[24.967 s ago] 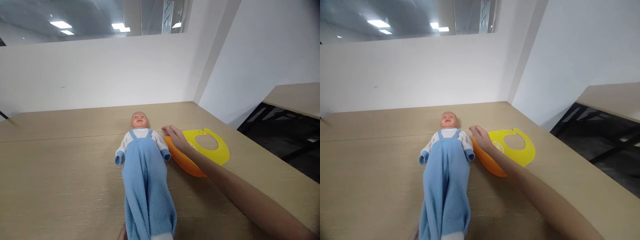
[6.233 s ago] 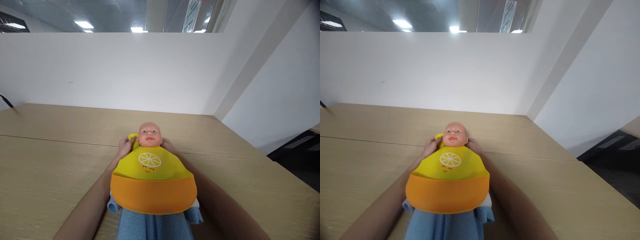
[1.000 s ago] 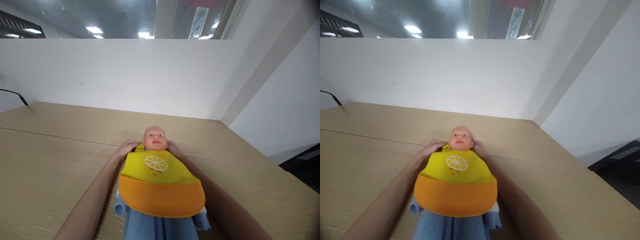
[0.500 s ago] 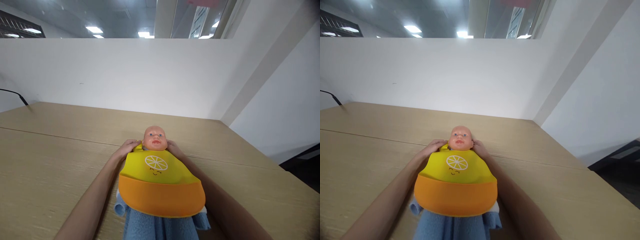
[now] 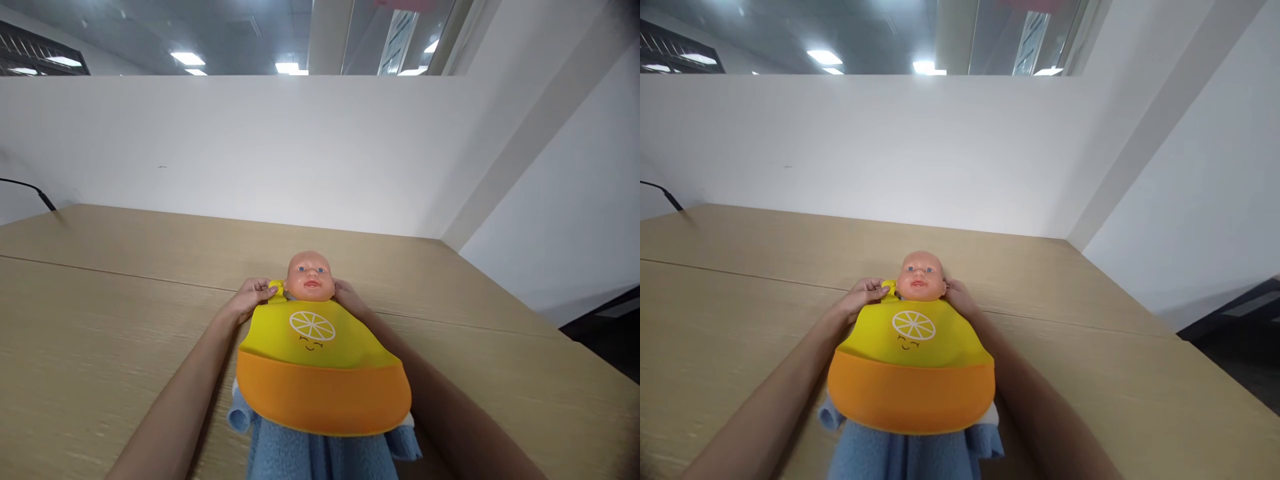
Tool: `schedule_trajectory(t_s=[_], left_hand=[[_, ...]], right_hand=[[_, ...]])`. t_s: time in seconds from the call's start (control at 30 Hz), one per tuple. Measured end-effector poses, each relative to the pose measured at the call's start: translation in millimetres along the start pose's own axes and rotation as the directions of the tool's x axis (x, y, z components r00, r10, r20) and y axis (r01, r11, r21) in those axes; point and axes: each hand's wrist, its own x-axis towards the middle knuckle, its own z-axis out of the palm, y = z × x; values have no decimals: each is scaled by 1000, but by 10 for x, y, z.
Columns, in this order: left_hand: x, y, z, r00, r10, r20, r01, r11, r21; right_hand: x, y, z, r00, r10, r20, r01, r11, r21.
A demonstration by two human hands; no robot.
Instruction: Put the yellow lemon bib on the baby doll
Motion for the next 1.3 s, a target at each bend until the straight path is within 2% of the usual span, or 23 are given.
schedule_trajectory(t_s=[0.27,0.7,0.83,0.93,1.03,1.2,1.3], left_hand=[[-8,12,14,1000,12,-14,-13,999,-33],[-12,28,64,998,24,-52,-24,1000,-5],[18,32,57,994,27,-103,-21,998,57],[52,23,21,986,85,-143,-73,993,89],[72,5,-9,986,120,-119,-99,982,163],[83,-14,-26,994,84,-74,-62,962,267],[99,-7,-54,989,136,-53,-110,930,351]], right_hand=[[4,-30,16,999,-27,-22,26,999,-36],[0,-52,18,999,26,-21,-27,998,-54],[-14,-79,13,1000,3,1,-3,998,-60],[1,-49,1,997,-48,56,53,995,-85],[15,-26,-6,995,-74,71,81,991,-104],[-10,-76,-42,993,-103,57,111,981,-162],[-43,-69,-107,992,-108,66,120,969,-214]])
